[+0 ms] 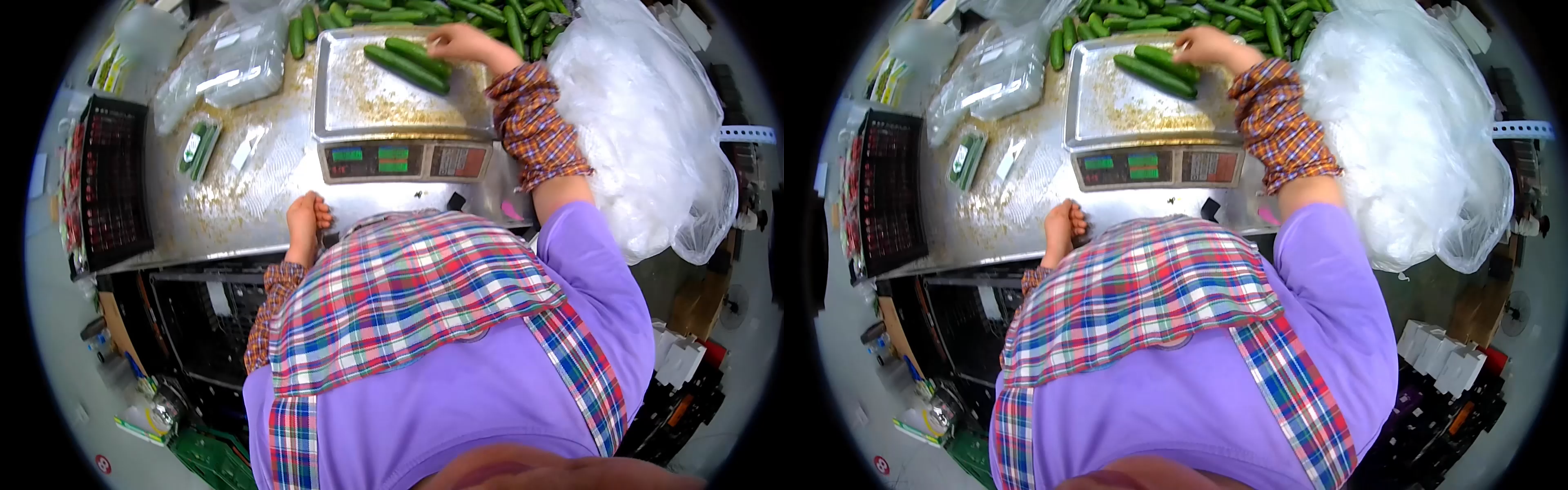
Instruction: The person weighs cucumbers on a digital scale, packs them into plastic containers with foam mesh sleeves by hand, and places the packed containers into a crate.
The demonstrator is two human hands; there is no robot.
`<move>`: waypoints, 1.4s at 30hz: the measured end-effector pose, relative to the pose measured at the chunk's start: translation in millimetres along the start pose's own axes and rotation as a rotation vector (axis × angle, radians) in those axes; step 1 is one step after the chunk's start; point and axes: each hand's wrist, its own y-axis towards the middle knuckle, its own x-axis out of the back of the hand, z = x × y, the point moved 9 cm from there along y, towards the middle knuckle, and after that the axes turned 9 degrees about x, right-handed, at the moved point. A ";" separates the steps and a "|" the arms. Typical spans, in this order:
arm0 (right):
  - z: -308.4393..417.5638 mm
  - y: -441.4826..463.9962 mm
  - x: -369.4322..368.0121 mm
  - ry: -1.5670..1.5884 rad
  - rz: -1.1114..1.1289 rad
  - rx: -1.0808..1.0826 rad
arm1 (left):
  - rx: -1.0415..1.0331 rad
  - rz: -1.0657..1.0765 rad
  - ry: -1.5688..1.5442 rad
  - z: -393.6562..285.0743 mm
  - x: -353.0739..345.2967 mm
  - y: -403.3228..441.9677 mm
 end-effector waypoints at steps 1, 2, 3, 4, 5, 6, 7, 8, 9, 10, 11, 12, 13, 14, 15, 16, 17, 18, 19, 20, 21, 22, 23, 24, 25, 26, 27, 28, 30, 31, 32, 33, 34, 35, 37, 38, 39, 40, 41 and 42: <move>4.6 -4.2 -11.8 0.018 0.020 -0.036 | 0.006 0.018 0.008 0.8 -0.4 2.2; 8.2 -5.1 -21.0 0.001 -0.018 -0.024 | 0.026 0.001 0.015 5.4 3.7 4.1; 17.3 -3.9 -29.8 0.035 -0.057 -0.008 | 0.051 -0.031 0.054 -5.0 22.4 -11.5; 10.6 -3.7 -28.9 0.022 -0.076 -0.031 | 0.056 -0.026 0.050 -4.3 15.6 -6.9; 6.1 -6.3 -33.2 0.029 -0.085 -0.055 | 0.076 -0.037 0.054 0.3 16.7 -9.9; 10.0 -8.7 -26.0 0.047 -0.086 -0.062 | 0.072 -0.033 0.053 -1.0 14.6 -7.0; 11.3 -7.8 -19.0 0.037 -0.106 -0.008 | 0.067 -0.029 0.050 -3.0 11.3 -3.6; 7.2 -12.0 -22.0 0.057 -0.067 -0.032 | 0.079 -0.038 0.055 -0.1 12.2 -7.3; 4.1 -16.6 -33.4 0.103 -0.018 -0.061 | 0.117 -0.039 0.074 10.9 20.8 -21.2; -3.5 -14.8 -20.0 0.145 -0.055 -0.078 | 0.110 -0.036 0.070 6.3 15.4 -19.7; -14.5 -15.8 -4.1 0.142 -0.154 -0.100 | 0.102 -0.034 0.065 2.2 10.1 -16.8; -24.8 -17.9 6.9 0.206 -0.230 -0.152 | 0.104 -0.039 0.071 1.8 10.8 -18.5; -36.4 -20.7 17.6 0.269 -0.306 -0.204 | 0.106 -0.042 0.076 1.9 11.5 -18.7; -64.1 -18.2 19.9 0.394 -0.372 -0.273 | 0.106 -0.045 0.081 1.3 11.3 -17.4; -94.1 -14.2 18.4 0.523 -0.434 -0.344 | 0.113 -0.046 0.077 2.6 12.4 -17.6; -112.0 -15.1 25.6 0.486 -0.512 -0.418 | 0.119 -0.049 0.074 3.5 13.5 -17.2; -132.2 -11.0 33.4 0.354 -0.498 -0.462 | 0.123 -0.050 0.069 2.9 13.9 -16.7; -150.7 -9.7 36.1 0.314 -0.501 -0.525 | 0.125 -0.058 0.073 2.6 14.0 -17.4; -166.8 -8.4 36.7 0.273 -0.503 -0.588 | 0.138 -0.063 0.068 4.0 14.8 -17.6; -181.2 -6.9 35.5 0.371 -0.595 -0.614 | 0.148 -0.067 0.062 4.4 15.5 -16.2; -191.0 -6.7 33.0 0.468 -0.683 -0.641 | 0.161 -0.070 0.056 5.9 16.4 -16.0; -193.2 -3.3 36.6 0.437 -0.711 -0.640 | 0.177 -0.075 0.055 6.7 17.0 -15.6; -203.6 7.8 39.7 0.278 -0.652 -0.652 | 0.179 -0.081 0.055 5.8 17.4 -15.3; -185.7 16.9 52.4 0.024 -0.660 -0.593 | 0.184 -0.086 0.055 5.1 17.0 -16.9; -156.0 28.3 64.4 -0.230 -0.659 -0.527 | 0.190 -0.092 0.054 4.6 16.4 -17.9; -132.3 45.5 68.2 -0.163 -0.621 -0.412 | 0.197 -0.093 0.045 3.7 16.4 -17.4; -120.0 69.3 60.9 -0.147 -0.592 -0.281 | 0.201 -0.094 0.039 4.1 16.6 -16.3; -105.4 93.2 50.5 0.000 -0.493 -0.226 | 0.205 -0.098 0.033 4.5 17.9 -15.6; -62.8 135.5 32.3 -0.046 -0.309 -0.101 | 0.222 -0.131 0.012 4.6 19.1 -17.7; -53.9 157.1 15.6 -0.031 -0.211 -0.085 | 0.226 -0.128 0.004 6.8 19.3 -17.6; -43.7 177.2 1.6 -0.061 -0.151 -0.046 | 0.223 -0.126 -0.003 7.0 20.1 -16.0; -31.4 190.1 -7.0 -0.102 -0.154 -0.007 | 0.222 -0.123 -0.010 7.7 20.4 -15.4; -26.2 204.0 -18.7 -0.166 -0.128 -0.001 | 0.221 -0.125 0.001 5.9 19.3 -16.9; -20.8 218.4 -28.0 -0.227 -0.106 0.007 | 0.219 -0.125 0.002 4.4 20.4 -17.0; -12.7 230.6 -39.8 -0.321 0.033 -0.051 | 0.222 -0.118 -0.001 5.9 19.1 -17.3; -13.2 237.1 -46.8 -0.376 0.056 -0.041 | 0.233 -0.112 0.000 4.7 19.4 -17.7; -16.5 243.0 -52.0 -0.434 0.080 -0.034 | 0.238 -0.118 0.004 5.0 19.7 -17.1; -17.0 246.2 -51.3 -0.438 0.076 -0.010 | 0.246 -0.123 0.010 6.3 20.5 -17.3; -19.2 246.9 -48.6 -0.444 0.072 0.012 | 0.253 -0.125 0.016 7.3 20.4 -16.9; -21.0 246.1 -45.9 -0.448 0.070 0.033 | 0.262 -0.122 0.012 5.8 20.0 -18.4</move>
